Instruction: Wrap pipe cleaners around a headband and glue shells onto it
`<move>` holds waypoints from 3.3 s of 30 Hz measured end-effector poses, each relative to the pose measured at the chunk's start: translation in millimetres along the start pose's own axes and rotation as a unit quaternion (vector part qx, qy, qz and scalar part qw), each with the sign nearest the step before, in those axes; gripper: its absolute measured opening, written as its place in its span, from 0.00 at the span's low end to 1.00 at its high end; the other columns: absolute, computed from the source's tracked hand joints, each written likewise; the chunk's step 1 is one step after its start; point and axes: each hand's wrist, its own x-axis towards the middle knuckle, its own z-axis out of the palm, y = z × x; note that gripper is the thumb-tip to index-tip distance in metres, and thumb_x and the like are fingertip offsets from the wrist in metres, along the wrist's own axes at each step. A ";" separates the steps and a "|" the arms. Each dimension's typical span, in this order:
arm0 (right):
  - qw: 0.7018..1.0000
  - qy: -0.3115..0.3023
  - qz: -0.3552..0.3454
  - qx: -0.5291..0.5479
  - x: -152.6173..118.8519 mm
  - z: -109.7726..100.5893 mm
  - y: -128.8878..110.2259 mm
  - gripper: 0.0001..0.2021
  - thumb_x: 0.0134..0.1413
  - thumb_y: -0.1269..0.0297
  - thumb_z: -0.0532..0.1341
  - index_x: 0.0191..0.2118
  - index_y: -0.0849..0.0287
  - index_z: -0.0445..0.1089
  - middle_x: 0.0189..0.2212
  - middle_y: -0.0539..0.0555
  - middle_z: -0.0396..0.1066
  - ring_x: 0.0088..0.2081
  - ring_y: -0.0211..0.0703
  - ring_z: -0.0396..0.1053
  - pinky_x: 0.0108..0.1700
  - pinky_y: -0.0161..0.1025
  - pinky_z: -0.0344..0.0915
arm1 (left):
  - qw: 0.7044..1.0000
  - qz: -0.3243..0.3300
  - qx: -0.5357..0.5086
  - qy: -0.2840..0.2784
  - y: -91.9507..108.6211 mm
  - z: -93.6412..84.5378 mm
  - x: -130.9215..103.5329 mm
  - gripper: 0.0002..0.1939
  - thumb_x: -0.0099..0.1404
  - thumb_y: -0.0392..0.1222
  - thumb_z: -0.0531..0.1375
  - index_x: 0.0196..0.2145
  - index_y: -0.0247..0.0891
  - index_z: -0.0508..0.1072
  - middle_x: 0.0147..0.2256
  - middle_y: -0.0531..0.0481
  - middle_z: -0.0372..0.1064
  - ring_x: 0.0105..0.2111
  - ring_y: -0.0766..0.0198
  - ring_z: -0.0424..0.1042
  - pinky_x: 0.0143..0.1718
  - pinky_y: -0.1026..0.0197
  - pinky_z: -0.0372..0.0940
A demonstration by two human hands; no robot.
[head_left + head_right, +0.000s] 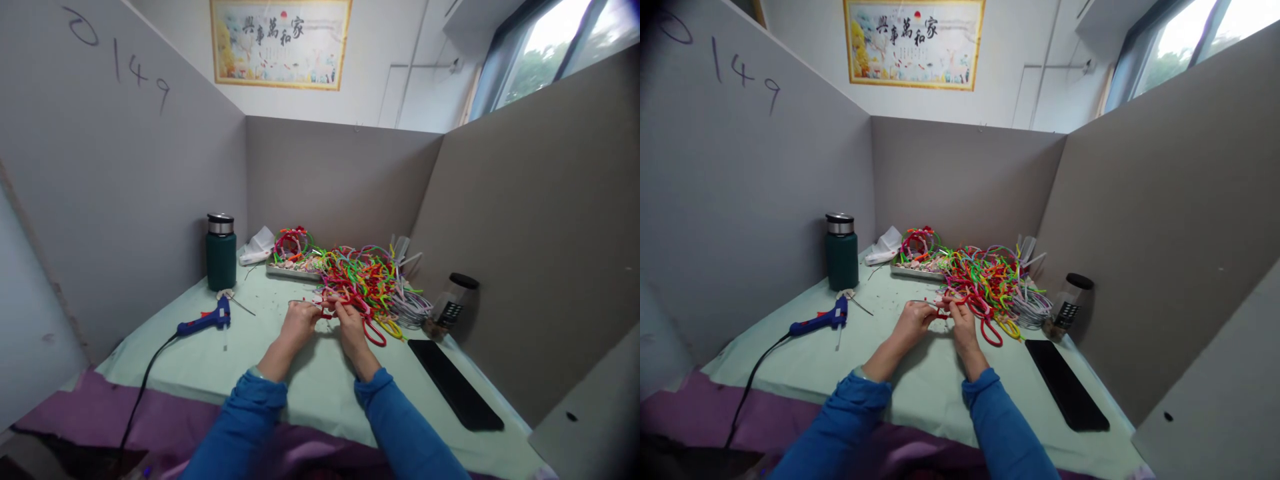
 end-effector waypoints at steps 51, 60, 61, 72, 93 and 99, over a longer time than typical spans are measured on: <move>0.971 -0.070 -0.075 -0.215 -2.1 2.0 21.1 0.08 0.49 0.60 0.61 0.31 0.57 0.74 0.29 0.52 0.68 0.31 0.41 0.64 0.35 0.37 0.61 | 0.972 -0.126 -0.186 0.067 3.8 -2.2 3.6 0.10 0.60 0.33 0.55 0.35 0.37 0.76 0.34 0.49 0.76 0.34 0.65 0.73 0.38 0.64 0.64; 0.971 -0.074 -0.100 -0.206 -3.3 3.3 16.0 0.06 0.50 0.62 0.61 0.28 0.55 0.74 0.32 0.53 0.69 0.37 0.44 0.66 0.40 0.39 0.62 | 0.972 -0.125 -0.182 0.078 0.3 1.9 4.3 0.11 0.60 0.31 0.55 0.35 0.37 0.76 0.34 0.49 0.76 0.34 0.65 0.73 0.38 0.64 0.65; 0.971 -0.075 -0.097 -0.206 -3.9 3.8 14.4 0.06 0.50 0.61 0.61 0.28 0.55 0.74 0.32 0.53 0.69 0.37 0.44 0.66 0.39 0.39 0.62 | 0.973 -0.124 -0.178 0.078 0.0 2.3 4.2 0.10 0.60 0.31 0.56 0.35 0.37 0.76 0.34 0.49 0.76 0.33 0.65 0.73 0.38 0.64 0.65; 0.958 -0.080 -0.080 -0.263 -6.8 2.8 12.6 0.12 0.54 0.58 0.58 0.24 0.55 0.72 0.23 0.51 0.69 0.30 0.43 0.65 0.35 0.38 0.59 | 0.976 -0.115 -0.162 0.086 2.6 0.3 3.8 0.10 0.60 0.31 0.55 0.34 0.37 0.76 0.33 0.49 0.76 0.32 0.66 0.72 0.37 0.65 0.64; 0.967 -0.168 0.188 0.046 -11.4 8.8 0.2 0.15 0.49 0.50 0.59 0.26 0.58 0.66 0.10 0.39 0.44 0.14 0.31 0.38 0.17 0.31 0.40 | 0.980 -0.069 -0.148 0.116 7.6 -3.5 2.4 0.09 0.61 0.31 0.57 0.34 0.37 0.76 0.34 0.49 0.77 0.34 0.64 0.74 0.38 0.63 0.64; 0.989 -0.052 0.001 -0.141 -8.1 9.9 4.5 0.14 0.50 0.53 0.60 0.24 0.58 0.67 0.16 0.46 0.60 0.21 0.36 0.57 0.24 0.34 0.53 | 0.978 -0.093 -0.119 0.142 3.4 -1.8 2.9 0.09 0.60 0.30 0.57 0.35 0.36 0.76 0.35 0.48 0.77 0.35 0.62 0.73 0.39 0.61 0.65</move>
